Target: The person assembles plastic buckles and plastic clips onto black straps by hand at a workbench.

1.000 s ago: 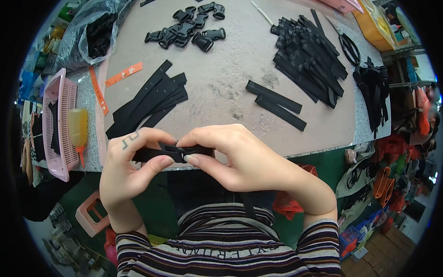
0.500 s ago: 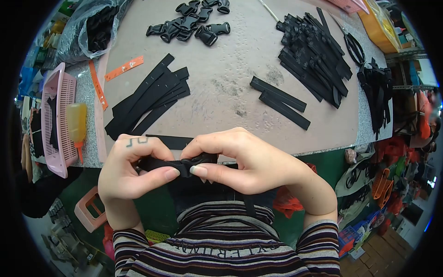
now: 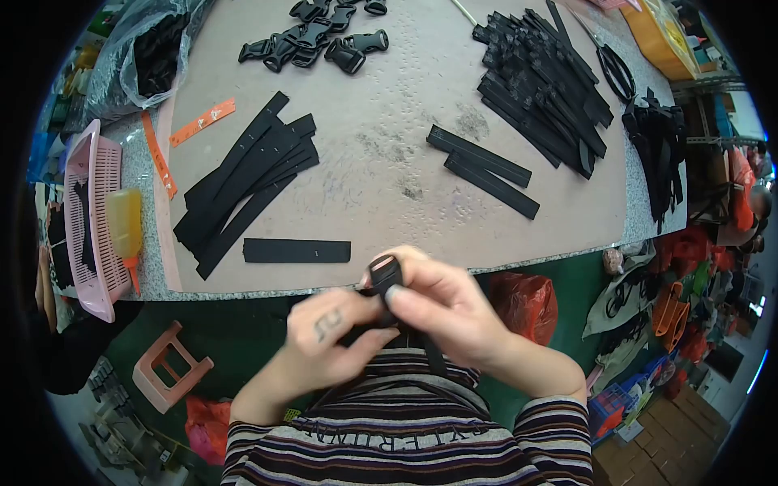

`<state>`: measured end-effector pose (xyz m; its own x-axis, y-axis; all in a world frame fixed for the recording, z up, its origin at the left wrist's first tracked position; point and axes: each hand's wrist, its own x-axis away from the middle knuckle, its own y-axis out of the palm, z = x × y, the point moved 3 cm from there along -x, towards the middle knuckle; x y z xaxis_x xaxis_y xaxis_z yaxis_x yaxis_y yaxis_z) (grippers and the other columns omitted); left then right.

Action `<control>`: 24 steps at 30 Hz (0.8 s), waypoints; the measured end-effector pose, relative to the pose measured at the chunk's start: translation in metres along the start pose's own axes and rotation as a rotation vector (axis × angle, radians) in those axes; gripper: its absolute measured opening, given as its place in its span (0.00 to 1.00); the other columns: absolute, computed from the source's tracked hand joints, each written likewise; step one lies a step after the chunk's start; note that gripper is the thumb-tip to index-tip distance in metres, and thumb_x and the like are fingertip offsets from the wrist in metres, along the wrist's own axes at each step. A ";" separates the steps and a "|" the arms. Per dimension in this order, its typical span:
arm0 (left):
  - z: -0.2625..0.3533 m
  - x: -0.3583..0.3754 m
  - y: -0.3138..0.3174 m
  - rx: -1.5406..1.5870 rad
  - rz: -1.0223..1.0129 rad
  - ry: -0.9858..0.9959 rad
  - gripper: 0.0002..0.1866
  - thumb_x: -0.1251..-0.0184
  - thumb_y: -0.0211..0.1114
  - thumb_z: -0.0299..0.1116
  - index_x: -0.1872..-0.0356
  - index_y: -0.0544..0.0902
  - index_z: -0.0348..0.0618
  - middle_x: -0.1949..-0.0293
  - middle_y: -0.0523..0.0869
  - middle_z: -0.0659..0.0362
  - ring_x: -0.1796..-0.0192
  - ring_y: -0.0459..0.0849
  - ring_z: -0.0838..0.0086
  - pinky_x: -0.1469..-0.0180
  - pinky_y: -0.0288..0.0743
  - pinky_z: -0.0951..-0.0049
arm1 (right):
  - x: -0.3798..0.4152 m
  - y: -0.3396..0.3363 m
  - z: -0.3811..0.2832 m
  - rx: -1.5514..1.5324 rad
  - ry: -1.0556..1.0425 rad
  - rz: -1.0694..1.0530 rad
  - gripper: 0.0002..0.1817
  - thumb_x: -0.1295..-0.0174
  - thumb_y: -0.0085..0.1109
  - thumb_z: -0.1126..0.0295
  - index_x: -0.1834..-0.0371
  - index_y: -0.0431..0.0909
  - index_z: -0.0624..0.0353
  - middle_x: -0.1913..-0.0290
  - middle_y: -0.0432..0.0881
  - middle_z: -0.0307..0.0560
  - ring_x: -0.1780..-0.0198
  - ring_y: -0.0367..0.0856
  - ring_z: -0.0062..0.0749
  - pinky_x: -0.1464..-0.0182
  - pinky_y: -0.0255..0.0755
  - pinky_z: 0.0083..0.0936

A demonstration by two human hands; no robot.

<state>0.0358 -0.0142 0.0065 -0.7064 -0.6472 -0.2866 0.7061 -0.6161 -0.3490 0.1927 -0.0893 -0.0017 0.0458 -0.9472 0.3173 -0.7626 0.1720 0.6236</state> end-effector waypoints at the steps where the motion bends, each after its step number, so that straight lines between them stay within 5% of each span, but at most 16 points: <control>1: -0.003 -0.009 -0.008 -0.079 -0.083 -0.038 0.15 0.49 0.82 0.28 0.60 0.87 0.42 0.66 0.89 0.55 0.63 0.89 0.64 0.58 0.83 0.66 | 0.000 -0.003 -0.010 0.120 -0.045 0.053 0.11 0.25 0.54 0.70 0.48 0.79 0.66 0.46 0.81 0.47 0.41 0.78 0.29 0.36 0.69 0.28; 3: -0.016 -0.013 -0.036 -0.242 -0.011 -0.091 0.14 0.49 0.79 0.26 0.60 0.88 0.40 0.64 0.88 0.55 0.62 0.86 0.61 0.58 0.79 0.65 | 0.010 -0.014 -0.024 0.059 0.075 0.002 0.11 0.24 0.53 0.69 0.48 0.78 0.66 0.52 0.84 0.49 0.52 0.83 0.29 0.44 0.76 0.27; 4: -0.020 -0.017 -0.048 -0.374 0.022 -0.088 0.11 0.48 0.77 0.24 0.62 0.87 0.39 0.64 0.86 0.55 0.61 0.84 0.61 0.60 0.78 0.65 | 0.013 -0.012 -0.031 0.136 0.159 0.055 0.12 0.23 0.53 0.68 0.47 0.76 0.66 0.57 0.86 0.49 0.66 0.84 0.24 0.59 0.79 0.22; 8: -0.027 -0.024 -0.055 -0.567 -0.065 -0.138 0.11 0.47 0.75 0.24 0.63 0.83 0.39 0.63 0.81 0.56 0.57 0.78 0.60 0.53 0.72 0.64 | -0.010 -0.011 -0.025 0.284 0.224 0.052 0.14 0.23 0.56 0.65 0.47 0.77 0.66 0.57 0.87 0.45 0.75 0.79 0.16 0.74 0.71 0.14; 12: -0.029 -0.025 -0.054 -0.548 -0.161 -0.205 0.12 0.48 0.75 0.24 0.66 0.80 0.39 0.62 0.80 0.56 0.56 0.78 0.58 0.49 0.68 0.63 | -0.039 -0.009 -0.012 0.308 0.155 0.011 0.14 0.23 0.56 0.63 0.48 0.77 0.65 0.67 0.82 0.37 0.78 0.77 0.15 0.77 0.68 0.13; 19: -0.014 -0.023 -0.080 -0.384 -0.412 -0.120 0.12 0.48 0.76 0.27 0.67 0.80 0.43 0.55 0.85 0.59 0.49 0.80 0.63 0.43 0.66 0.63 | -0.060 0.000 -0.012 0.524 0.279 -0.053 0.15 0.23 0.54 0.61 0.49 0.76 0.63 0.71 0.79 0.36 0.80 0.77 0.15 0.80 0.67 0.15; 20: -0.013 -0.021 -0.089 -0.325 -0.381 -0.157 0.12 0.49 0.76 0.27 0.69 0.80 0.45 0.53 0.87 0.58 0.50 0.83 0.63 0.40 0.66 0.63 | -0.060 0.000 -0.013 0.538 0.265 -0.060 0.15 0.23 0.54 0.61 0.49 0.77 0.64 0.71 0.79 0.37 0.80 0.77 0.15 0.80 0.66 0.15; 23: -0.020 0.004 -0.102 0.400 0.222 -0.504 0.13 0.31 0.71 0.29 0.52 0.78 0.38 0.58 0.86 0.58 0.54 0.84 0.76 0.47 0.69 0.77 | -0.055 0.001 -0.012 0.550 0.224 -0.073 0.14 0.24 0.56 0.63 0.49 0.77 0.64 0.69 0.81 0.38 0.78 0.77 0.16 0.78 0.68 0.17; 24: -0.017 -0.001 -0.099 0.385 0.248 -0.502 0.22 0.26 0.67 0.34 0.41 0.72 0.30 0.63 0.80 0.63 0.58 0.78 0.82 0.54 0.65 0.84 | -0.053 0.004 -0.014 0.541 0.209 -0.078 0.14 0.24 0.56 0.64 0.49 0.78 0.65 0.69 0.82 0.39 0.76 0.78 0.16 0.76 0.69 0.18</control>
<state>-0.0343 0.0544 0.0262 -0.4782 -0.8628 0.1638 0.8773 -0.4781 0.0430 0.1968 -0.0352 -0.0061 0.1991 -0.8685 0.4539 -0.9705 -0.1105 0.2143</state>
